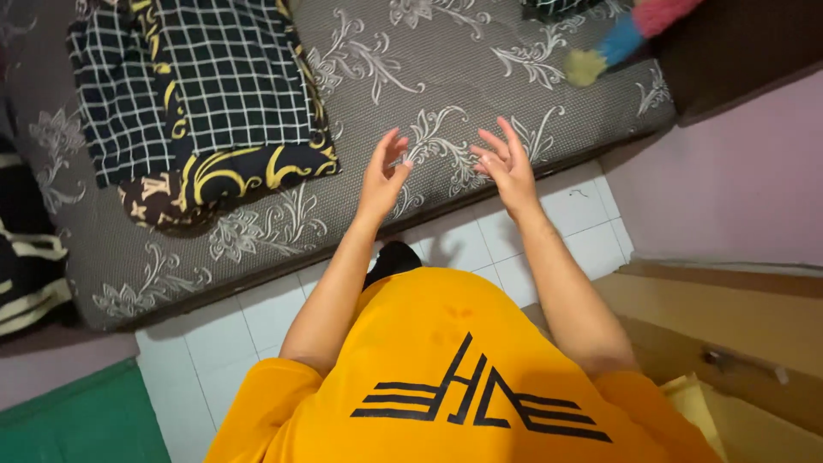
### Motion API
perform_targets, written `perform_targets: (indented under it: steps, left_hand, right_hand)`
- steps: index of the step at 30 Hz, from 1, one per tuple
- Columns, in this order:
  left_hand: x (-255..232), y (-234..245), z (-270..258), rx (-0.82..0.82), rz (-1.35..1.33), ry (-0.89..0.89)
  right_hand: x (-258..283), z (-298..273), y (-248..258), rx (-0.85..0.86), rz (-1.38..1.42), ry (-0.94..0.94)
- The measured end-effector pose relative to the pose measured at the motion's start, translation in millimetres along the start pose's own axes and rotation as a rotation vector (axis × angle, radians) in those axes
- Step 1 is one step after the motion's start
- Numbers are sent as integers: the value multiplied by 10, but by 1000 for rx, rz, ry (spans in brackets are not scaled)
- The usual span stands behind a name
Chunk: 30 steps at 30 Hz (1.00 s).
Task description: Changing the cases of pillows and a bolster on a bed.
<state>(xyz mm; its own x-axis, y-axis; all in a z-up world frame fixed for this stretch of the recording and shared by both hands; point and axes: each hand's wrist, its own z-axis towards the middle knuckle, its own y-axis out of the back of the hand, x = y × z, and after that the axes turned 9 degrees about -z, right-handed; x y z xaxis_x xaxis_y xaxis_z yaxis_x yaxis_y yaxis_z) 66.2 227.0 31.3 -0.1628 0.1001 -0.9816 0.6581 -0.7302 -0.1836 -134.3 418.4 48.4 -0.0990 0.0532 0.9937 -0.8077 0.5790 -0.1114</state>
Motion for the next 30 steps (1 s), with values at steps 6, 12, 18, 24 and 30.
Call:
perform_targets:
  steps: [6, 12, 18, 24, 30]
  left_hand:
    - [192, -224, 315, 45, -9, 29]
    - [362, -439, 911, 84, -62, 42]
    - [501, -597, 1570, 128, -118, 22]
    - [471, -732, 1917, 130, -106, 91]
    - [701, -462, 2074, 98, -56, 77]
  right_hand:
    - [-146, 151, 266, -50, 24, -13]
    - [-341, 543, 598, -82, -16, -73]
    - [-291, 1036, 1012, -66, -49, -16]
    - [-395, 1197, 1182, -120, -39, -61]
    - [-635, 1482, 1161, -109, 23, -125]
